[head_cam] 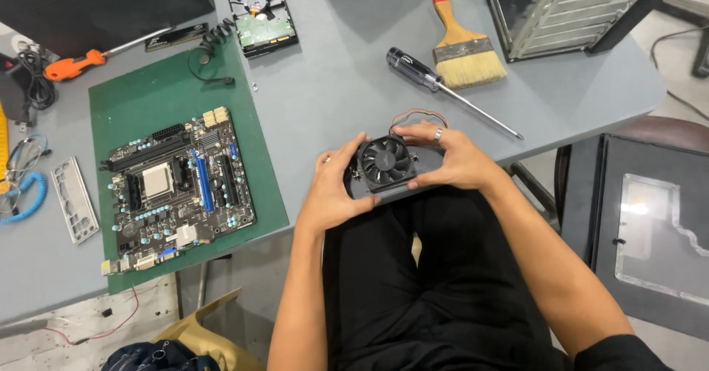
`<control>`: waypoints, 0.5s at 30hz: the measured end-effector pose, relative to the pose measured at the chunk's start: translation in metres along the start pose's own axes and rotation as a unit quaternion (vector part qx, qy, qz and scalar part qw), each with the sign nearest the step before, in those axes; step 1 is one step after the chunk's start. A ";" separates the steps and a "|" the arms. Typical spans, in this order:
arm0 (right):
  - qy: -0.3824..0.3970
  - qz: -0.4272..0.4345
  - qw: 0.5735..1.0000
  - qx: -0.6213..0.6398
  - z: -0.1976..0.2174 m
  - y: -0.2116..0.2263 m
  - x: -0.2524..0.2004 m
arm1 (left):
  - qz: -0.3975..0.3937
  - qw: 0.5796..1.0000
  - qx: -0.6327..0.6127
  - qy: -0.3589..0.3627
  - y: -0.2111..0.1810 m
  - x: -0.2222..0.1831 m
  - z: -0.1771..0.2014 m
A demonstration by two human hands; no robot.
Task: Installing a CPU fan and heatsink onto a motherboard and securing it with a screwdriver.
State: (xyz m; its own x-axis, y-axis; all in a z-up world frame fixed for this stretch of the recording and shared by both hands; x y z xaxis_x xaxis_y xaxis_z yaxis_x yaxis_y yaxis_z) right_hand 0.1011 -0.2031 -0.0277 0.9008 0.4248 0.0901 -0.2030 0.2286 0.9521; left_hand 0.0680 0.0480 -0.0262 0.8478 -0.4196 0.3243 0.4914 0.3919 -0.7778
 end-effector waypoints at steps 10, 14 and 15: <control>-0.008 0.035 0.998 -0.052 0.001 0.000 -0.002 | 0.007 0.999 0.035 -0.038 0.008 -0.006 -0.008; -0.021 0.033 0.999 -0.026 -0.001 -0.003 -0.004 | -0.012 0.998 0.046 -0.042 0.007 -0.007 -0.011; -0.027 0.034 0.999 -0.029 0.000 -0.001 -0.003 | -0.017 0.998 0.044 -0.047 0.006 -0.006 -0.011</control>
State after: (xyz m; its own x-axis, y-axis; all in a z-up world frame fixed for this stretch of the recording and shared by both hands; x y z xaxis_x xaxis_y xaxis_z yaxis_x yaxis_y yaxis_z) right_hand 0.0980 -0.2044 -0.0291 0.9033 0.3932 0.1718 -0.2851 0.2509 0.9251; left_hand 0.0641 0.0441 -0.0386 0.8428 -0.3575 0.4024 0.5330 0.4505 -0.7162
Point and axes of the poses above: each hand's wrist, its own x-axis towards the middle knuckle, its own z-axis out of the back of the hand, y = z × x, the point moved 2 cm from there along x, towards the middle knuckle, and after that the axes turned 9 degrees about -z, right-handed, at the moved point
